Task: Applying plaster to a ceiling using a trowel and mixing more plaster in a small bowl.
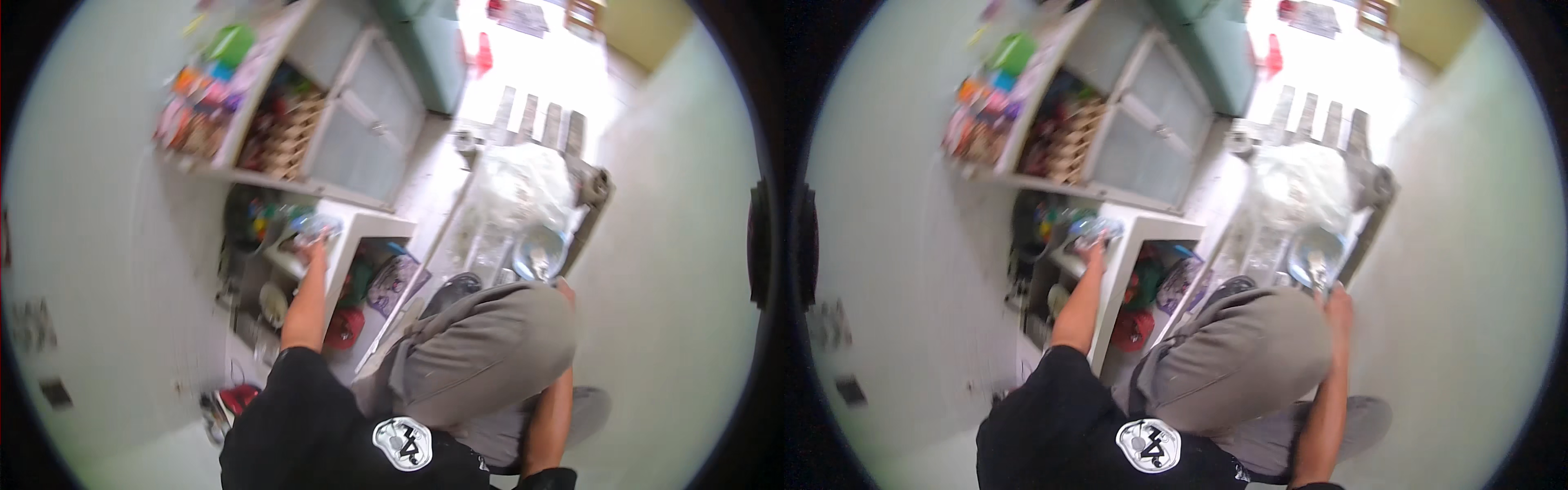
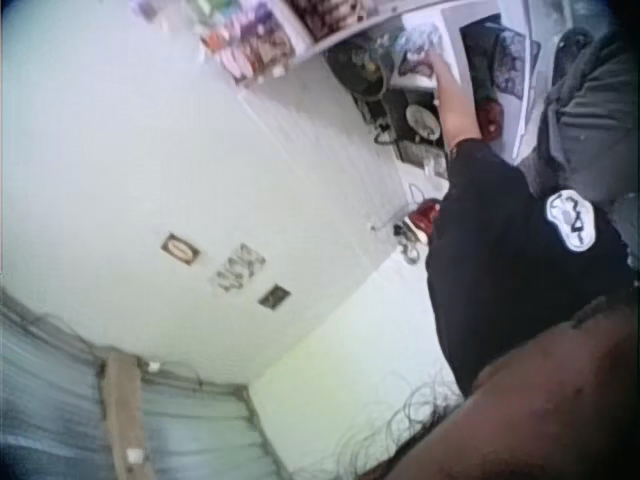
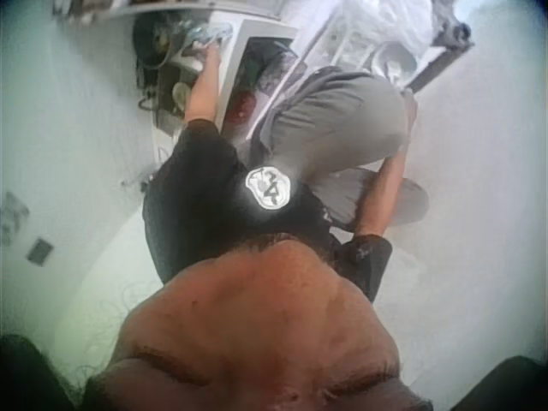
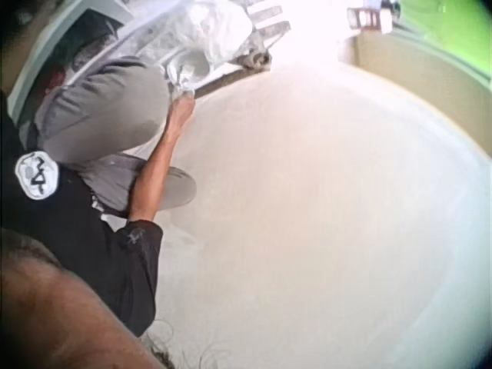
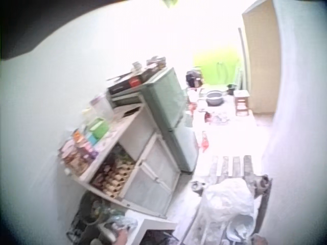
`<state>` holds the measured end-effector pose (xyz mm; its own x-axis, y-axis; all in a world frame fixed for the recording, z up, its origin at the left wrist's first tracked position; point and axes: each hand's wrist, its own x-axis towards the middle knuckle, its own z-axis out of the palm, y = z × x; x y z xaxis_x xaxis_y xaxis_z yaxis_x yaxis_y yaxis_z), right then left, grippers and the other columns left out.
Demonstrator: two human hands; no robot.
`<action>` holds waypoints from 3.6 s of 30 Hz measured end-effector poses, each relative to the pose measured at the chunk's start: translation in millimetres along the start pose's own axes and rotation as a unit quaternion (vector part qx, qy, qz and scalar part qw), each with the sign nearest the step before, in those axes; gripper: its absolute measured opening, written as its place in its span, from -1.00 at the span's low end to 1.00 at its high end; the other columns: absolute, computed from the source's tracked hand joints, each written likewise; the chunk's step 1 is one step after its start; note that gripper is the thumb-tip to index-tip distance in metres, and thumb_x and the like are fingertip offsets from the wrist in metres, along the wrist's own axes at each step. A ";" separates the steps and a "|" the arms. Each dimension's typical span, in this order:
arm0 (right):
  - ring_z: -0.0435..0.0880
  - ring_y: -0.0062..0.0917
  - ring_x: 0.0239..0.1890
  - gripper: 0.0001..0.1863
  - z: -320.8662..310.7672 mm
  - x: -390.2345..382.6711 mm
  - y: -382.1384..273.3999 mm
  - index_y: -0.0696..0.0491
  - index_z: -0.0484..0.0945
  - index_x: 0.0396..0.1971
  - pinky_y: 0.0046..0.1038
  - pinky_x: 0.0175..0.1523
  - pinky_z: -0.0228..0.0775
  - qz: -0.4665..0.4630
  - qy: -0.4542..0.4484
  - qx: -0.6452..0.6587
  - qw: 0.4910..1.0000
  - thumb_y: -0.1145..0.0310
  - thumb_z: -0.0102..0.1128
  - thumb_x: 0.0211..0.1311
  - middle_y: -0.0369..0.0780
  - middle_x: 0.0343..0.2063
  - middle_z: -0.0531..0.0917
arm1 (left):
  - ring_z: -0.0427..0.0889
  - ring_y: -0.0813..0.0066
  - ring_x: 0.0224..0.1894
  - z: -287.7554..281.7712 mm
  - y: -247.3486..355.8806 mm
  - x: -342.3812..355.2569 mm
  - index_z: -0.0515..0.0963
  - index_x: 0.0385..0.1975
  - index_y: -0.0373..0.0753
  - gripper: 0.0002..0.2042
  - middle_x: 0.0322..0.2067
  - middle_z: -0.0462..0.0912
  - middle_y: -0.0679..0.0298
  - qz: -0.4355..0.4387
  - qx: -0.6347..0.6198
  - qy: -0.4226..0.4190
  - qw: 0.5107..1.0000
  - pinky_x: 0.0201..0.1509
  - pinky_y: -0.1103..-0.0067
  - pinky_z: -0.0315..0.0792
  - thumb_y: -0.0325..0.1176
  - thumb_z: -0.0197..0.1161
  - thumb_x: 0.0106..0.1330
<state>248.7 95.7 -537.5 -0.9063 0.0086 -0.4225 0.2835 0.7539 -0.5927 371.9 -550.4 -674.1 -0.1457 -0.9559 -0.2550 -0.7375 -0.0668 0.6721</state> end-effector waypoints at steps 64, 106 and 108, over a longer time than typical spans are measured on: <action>0.69 -0.05 -0.34 -0.66 -25.2 -6.5 10.0 0.26 0.59 -0.32 -0.21 -0.19 0.48 -0.033 0.108 0.195 0.974 0.21 0.29 0.30 0.07 -0.42 0.69 | 0.72 -0.05 -0.24 114.0 217.0 -347.4 0.59 -0.07 -0.28 -0.40 -0.39 0.70 -0.09 0.601 0.200 -0.456 0.624 -0.05 0.28 0.58 -0.17 0.48 -0.21; 0.44 -0.65 -0.54 -0.76 -52.9 -35.8 -3.4 0.19 0.54 -0.18 -0.48 -0.38 0.33 0.028 0.080 0.185 0.979 0.31 0.25 0.36 -0.27 -0.54 0.57 | 0.61 0.54 -0.45 47.2 78.5 -230.3 0.55 -0.18 -0.30 -0.92 -0.40 0.63 0.29 0.164 -0.117 -0.409 0.890 -0.39 0.59 0.56 -0.45 0.21 0.42; 0.50 -0.54 -0.50 -0.77 -46.7 -30.5 2.7 0.19 0.52 -0.16 -0.42 -0.31 0.39 0.004 0.092 0.186 0.978 0.32 0.22 0.37 -0.21 -0.52 0.58 | 0.67 0.57 -0.34 61.1 126.0 -303.1 0.63 -0.15 -0.31 -0.86 -0.29 0.70 0.25 0.290 -0.022 -0.618 0.730 -0.33 0.57 0.58 -0.40 0.25 0.44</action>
<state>262.5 128.1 -494.2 -0.9351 0.1579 -0.3171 0.3538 0.4628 -0.8128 282.8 -251.6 -554.6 -0.9297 0.1596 -0.3318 -0.2961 0.2114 0.9315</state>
